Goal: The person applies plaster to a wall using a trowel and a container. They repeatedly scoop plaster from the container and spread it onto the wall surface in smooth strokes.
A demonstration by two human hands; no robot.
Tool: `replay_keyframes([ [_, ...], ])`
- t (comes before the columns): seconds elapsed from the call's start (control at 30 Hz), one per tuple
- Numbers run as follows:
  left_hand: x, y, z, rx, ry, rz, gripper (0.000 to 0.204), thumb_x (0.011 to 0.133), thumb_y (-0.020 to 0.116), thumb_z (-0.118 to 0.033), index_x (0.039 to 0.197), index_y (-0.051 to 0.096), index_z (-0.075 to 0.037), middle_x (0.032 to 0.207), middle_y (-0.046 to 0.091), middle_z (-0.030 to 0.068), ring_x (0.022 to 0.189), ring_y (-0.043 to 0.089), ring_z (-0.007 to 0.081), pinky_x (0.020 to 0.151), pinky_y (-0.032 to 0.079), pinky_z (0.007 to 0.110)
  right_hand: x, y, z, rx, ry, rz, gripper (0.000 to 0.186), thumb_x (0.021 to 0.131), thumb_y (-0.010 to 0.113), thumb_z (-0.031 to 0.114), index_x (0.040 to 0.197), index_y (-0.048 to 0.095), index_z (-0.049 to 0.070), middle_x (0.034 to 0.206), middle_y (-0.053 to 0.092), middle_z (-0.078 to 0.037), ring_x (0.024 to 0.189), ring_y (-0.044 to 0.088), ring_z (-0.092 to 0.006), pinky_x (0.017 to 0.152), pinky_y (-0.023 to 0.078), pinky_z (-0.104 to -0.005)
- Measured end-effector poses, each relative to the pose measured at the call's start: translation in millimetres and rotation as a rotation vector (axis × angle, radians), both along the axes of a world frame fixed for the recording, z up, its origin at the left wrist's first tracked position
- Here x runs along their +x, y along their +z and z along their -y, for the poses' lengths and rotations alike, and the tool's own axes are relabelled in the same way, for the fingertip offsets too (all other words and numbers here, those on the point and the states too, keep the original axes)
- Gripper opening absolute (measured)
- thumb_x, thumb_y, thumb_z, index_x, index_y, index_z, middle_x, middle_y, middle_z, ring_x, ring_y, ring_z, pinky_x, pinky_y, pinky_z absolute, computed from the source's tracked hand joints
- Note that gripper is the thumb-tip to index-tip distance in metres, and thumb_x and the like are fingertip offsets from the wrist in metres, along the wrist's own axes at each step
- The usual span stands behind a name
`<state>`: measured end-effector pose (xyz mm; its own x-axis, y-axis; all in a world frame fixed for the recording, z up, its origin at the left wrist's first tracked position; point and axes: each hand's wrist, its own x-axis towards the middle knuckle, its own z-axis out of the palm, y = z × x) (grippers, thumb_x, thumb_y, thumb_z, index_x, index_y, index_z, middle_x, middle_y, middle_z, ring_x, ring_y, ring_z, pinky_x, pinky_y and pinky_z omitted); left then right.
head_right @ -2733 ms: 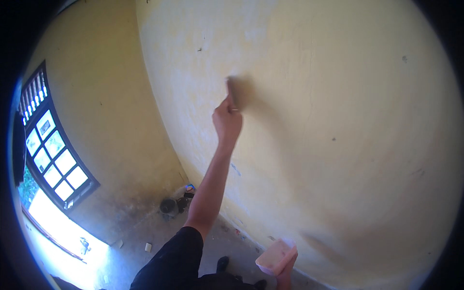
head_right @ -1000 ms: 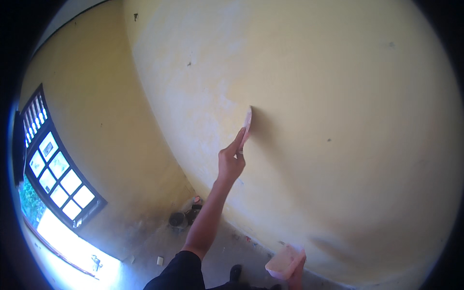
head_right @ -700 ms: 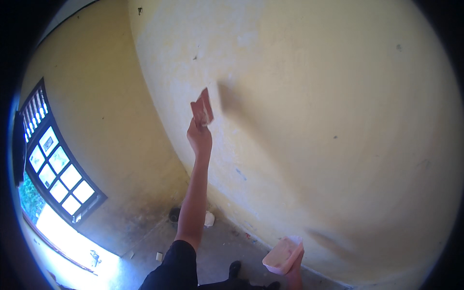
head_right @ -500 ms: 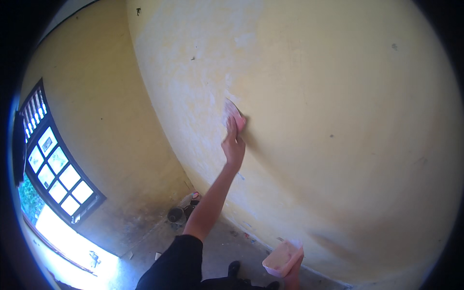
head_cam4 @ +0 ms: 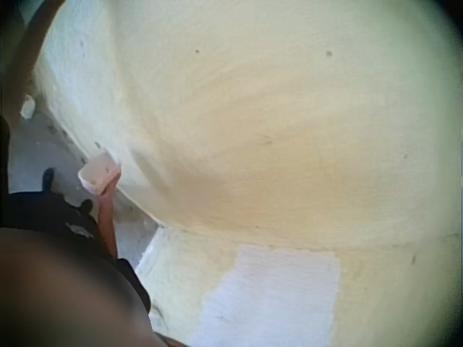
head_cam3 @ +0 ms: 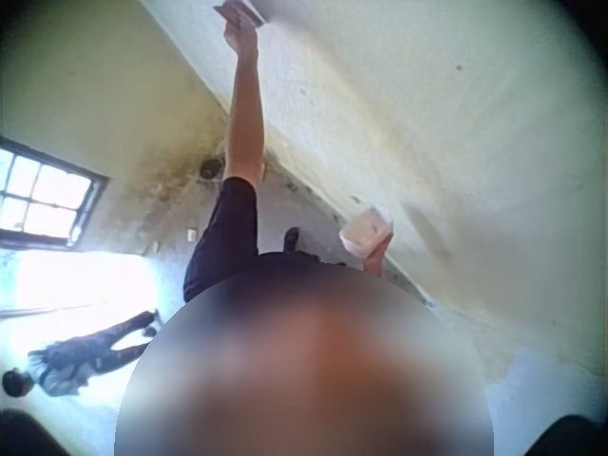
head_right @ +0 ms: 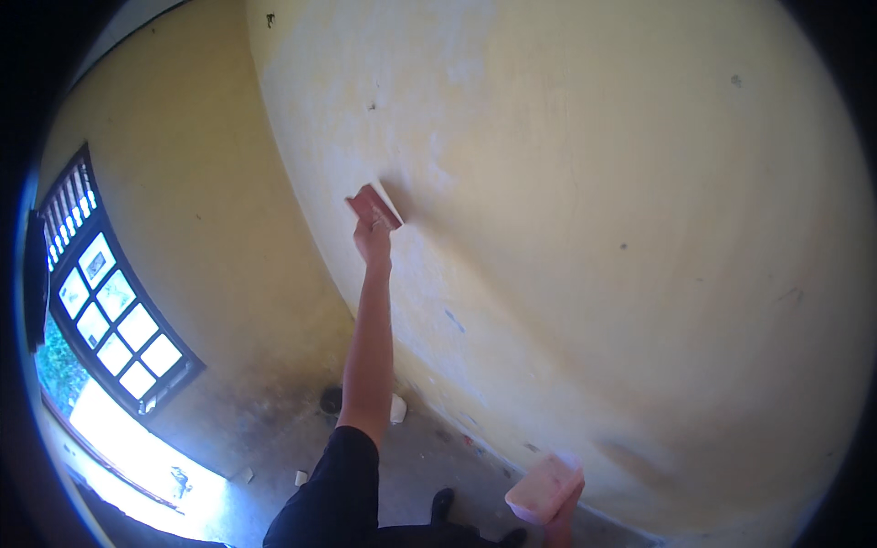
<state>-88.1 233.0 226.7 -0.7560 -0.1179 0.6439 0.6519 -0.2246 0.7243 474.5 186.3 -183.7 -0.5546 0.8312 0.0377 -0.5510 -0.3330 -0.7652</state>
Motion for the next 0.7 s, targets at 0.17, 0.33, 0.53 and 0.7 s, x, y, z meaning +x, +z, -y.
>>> replay_keyframes([
  [0.17, 100, 53, -28, -0.157, 0.095, -0.186, 0.023, 0.086, 0.056, -0.005, 0.101, 0.072, 0.001, 0.082, 0.069, 0.0232, 0.074, 0.067, 0.0362, 0.068, 0.050, 0.043, 23, 5, 11, 0.351, -0.174, 0.299, 0.062, 0.102, 0.036, 0.057, 0.147, 0.036, 0.015, 0.136, 0.052, -0.006, 0.128, 0.049, -0.0230, 0.108, 0.042, -0.0417],
  [0.33, 214, 30, -26, -0.238, -0.087, -0.392, 0.054, 0.080, 0.051, 0.011, 0.127, 0.067, -0.010, 0.096, 0.072, 0.0210, 0.078, 0.073, 0.0224, 0.069, 0.054, 0.032, 19, 8, 14, 0.392, -0.158, 0.312, 0.062, 0.103, 0.033, 0.058, 0.148, 0.035, 0.015, 0.137, 0.052, -0.006, 0.129, 0.049, -0.0229, 0.109, 0.041, -0.0415],
  [0.53, 217, 45, 8, -0.241, -0.127, -0.453, 0.056, 0.083, 0.047, 0.016, 0.131, 0.062, -0.007, 0.107, 0.071, 0.0208, 0.085, 0.073, 0.0278, 0.075, 0.056, 0.032, 6, -6, -12, -0.141, 0.068, -0.013, 0.067, 0.099, 0.032, 0.066, 0.144, 0.042, 0.017, 0.138, 0.052, -0.004, 0.130, 0.049, -0.0239, 0.109, 0.041, -0.0445],
  [0.7, 173, 47, -47, -0.558, 0.146, -0.373, 0.069, 0.078, 0.054, 0.011, 0.145, 0.043, -0.002, 0.137, 0.053, 0.0247, 0.097, 0.068, 0.0393, 0.076, 0.058, 0.045, -4, -10, -9, 0.001, -0.021, 0.133, 0.070, 0.097, 0.033, 0.069, 0.143, 0.044, 0.017, 0.137, 0.053, -0.004, 0.128, 0.050, -0.0233, 0.109, 0.041, -0.0444],
])
